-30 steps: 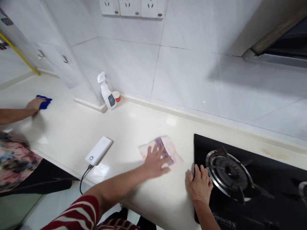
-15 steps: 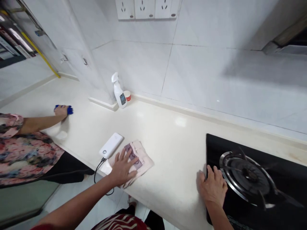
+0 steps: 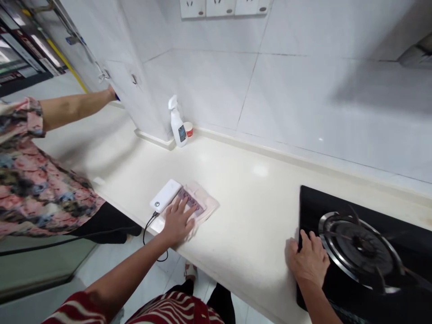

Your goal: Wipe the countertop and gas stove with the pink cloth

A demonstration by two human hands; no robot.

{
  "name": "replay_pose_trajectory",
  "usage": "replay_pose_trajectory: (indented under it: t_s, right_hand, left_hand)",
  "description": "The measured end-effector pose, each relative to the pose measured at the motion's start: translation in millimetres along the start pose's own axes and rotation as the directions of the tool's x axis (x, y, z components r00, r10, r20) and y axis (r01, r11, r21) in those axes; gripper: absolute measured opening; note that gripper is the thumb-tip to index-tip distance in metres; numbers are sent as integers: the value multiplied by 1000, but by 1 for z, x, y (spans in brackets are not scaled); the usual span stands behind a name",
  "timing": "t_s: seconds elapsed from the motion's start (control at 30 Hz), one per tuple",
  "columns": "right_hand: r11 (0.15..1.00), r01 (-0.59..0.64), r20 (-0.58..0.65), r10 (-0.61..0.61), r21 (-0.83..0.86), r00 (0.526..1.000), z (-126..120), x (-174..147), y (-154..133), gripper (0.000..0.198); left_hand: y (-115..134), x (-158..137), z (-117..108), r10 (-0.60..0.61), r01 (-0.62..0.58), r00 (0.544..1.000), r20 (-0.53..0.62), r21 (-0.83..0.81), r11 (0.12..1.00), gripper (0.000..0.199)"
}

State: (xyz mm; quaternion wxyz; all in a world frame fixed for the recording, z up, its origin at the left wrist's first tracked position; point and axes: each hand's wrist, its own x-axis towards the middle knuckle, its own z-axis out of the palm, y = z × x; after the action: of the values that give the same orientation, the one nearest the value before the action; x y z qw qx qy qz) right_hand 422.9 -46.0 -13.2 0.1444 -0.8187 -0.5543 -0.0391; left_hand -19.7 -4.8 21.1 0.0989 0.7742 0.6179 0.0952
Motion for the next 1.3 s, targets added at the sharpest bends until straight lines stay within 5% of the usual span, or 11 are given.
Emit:
replay_pose_trajectory:
  t_s: [0.13,0.23,0.43,0.57,0.7,0.83,1.0,1.3]
  right_hand:
    - [1000,2,-10,-2,-3,1000,1,-1,1,61]
    - [1000,1,-19,-1,-10,1000,1,-1,0,63]
    - [1000,0,-26,0,-1,1000,0,0,-2,63]
    - [1000,-9,-15,9,3,1000,-2,0,-3,61]
    - [1000,-9,-12,9,1,1000,-3,0,-3,61]
    - [1000,-15,-17,15,-2,1000,-1,1,-2,61]
    - [1000,-5,-23,6,6,1000,-1,0,-2,60]
    - [1000,-21,4,21,5,1000,0,1,1,62]
  left_hand:
    - [-35,-86,-11,68,-68,998,-6,31,997,52]
    - [-61,-119,-15,146,-147,989,21,51,988,51]
    - [-85,-105,-8,197,-209,970,143,75,975,61]
    - [-76,-85,-6,159,-189,953,257,100,977,96]
    - [-61,-80,-6,166,-212,941,296,131,969,100]
    - [-37,-79,1,222,-267,919,325,101,958,101]
    - [19,-74,25,459,-474,820,341,-44,879,102]
    - [176,-57,44,854,-855,517,56,62,514,60]
